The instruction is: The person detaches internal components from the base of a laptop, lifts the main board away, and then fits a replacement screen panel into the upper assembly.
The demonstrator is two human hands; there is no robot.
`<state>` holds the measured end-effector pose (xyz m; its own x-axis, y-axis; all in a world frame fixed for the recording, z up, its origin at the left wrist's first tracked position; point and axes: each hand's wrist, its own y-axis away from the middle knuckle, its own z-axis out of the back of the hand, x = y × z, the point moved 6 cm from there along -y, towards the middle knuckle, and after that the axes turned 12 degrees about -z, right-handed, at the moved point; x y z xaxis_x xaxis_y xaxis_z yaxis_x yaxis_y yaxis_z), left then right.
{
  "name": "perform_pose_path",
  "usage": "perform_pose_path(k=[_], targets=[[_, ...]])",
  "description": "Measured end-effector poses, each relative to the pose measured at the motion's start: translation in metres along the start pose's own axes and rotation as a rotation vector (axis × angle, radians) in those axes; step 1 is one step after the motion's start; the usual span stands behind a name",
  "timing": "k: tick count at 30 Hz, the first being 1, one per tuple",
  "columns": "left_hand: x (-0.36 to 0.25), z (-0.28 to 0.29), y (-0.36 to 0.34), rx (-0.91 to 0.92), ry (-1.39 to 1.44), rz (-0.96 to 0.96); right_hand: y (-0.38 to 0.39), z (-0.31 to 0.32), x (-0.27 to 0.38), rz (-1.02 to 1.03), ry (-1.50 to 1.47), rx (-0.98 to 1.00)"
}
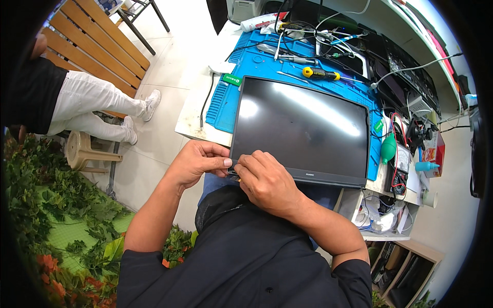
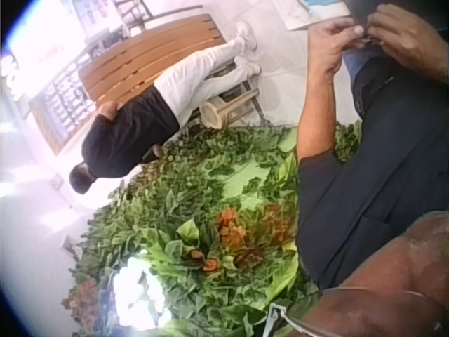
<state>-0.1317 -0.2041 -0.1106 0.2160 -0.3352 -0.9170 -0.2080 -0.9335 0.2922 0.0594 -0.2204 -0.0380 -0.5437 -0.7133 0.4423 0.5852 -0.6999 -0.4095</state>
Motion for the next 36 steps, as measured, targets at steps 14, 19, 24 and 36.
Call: perform_pose_path(k=[14,19,24,36], targets=[[0.004,0.0008,0.0002,-0.007,0.002,-0.028,-0.0018,0.0005,-0.0004,-0.005,-0.033,0.001],[0.003,0.001,-0.0023,-0.039,0.012,0.03,-0.0005,-0.0005,-0.0006,-0.004,-0.025,0.001],[-0.0011,-0.0024,-0.0016,-0.08,0.009,0.015,0.0011,0.0017,0.0006,0.0,-0.033,-0.002],[0.0008,-0.0026,-0.0031,-0.083,0.0,0.02,0.0044,0.0009,0.001,0.01,-0.029,-0.007]])
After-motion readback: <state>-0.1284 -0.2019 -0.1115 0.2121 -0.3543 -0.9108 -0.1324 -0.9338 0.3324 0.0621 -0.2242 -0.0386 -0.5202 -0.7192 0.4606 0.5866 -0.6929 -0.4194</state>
